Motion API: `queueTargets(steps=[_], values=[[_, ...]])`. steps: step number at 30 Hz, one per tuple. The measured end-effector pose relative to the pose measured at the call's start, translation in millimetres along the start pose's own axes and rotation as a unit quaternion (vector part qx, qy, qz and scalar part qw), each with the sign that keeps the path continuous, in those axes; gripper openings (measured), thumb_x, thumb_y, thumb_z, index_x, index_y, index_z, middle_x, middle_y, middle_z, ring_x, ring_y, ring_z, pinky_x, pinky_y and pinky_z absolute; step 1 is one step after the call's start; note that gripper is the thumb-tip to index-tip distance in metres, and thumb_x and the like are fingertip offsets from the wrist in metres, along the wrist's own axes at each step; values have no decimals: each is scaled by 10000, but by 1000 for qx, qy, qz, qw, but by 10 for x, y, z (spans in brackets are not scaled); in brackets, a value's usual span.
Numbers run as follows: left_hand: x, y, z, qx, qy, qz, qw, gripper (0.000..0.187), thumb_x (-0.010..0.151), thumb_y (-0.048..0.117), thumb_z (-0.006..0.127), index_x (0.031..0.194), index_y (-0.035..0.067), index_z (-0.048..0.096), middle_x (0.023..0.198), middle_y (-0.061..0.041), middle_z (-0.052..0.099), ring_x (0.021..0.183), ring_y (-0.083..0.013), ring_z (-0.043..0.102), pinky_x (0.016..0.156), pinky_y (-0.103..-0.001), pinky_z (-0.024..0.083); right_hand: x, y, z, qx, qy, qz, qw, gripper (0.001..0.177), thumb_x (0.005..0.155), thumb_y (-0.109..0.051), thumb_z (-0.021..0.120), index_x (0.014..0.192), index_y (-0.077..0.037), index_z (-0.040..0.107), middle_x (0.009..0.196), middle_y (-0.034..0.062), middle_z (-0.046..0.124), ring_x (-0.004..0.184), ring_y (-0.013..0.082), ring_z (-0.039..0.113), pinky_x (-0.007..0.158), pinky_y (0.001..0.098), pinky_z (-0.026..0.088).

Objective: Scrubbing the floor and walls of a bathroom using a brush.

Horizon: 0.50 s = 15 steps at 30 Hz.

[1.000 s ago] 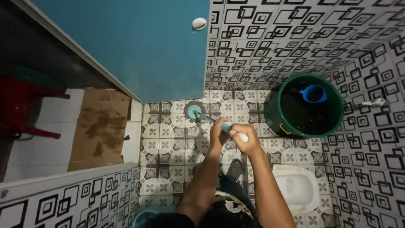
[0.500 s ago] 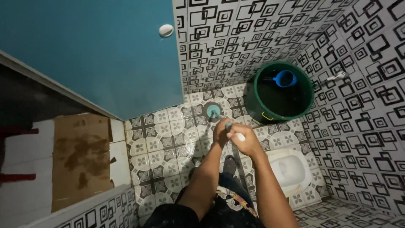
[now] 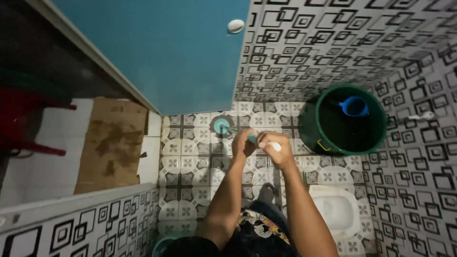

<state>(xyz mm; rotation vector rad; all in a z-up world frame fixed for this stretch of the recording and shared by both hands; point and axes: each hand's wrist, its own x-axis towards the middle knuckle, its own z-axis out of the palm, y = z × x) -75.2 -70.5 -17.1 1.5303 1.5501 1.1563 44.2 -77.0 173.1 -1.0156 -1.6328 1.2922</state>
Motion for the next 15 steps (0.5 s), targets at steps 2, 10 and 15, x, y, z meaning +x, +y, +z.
queueTargets(steps=[2,10,15], values=[[22,126,-258,27,-58,-50,997,240,757,251,743,918,94,660,1025,-137,689,1006,-366,643,824,-440,509,-37,15,114,28,7,20,999,164,881,-105,607,766,10,585,800,111,642,784,200,605,749,330,492],[-158,249,-6,36,-140,-108,984,182,780,157,751,940,135,666,1029,-118,686,979,-381,652,787,-447,512,-298,-26,-167,-56,7,69,996,257,923,-144,574,711,-1,565,661,63,589,627,147,538,610,301,444],[-295,428,557,-9,-193,-39,980,319,668,103,767,972,136,675,1032,-112,686,978,-384,661,789,-451,534,-680,-56,-738,-87,31,49,995,216,876,-147,568,710,-9,569,658,65,614,619,154,576,622,301,471]])
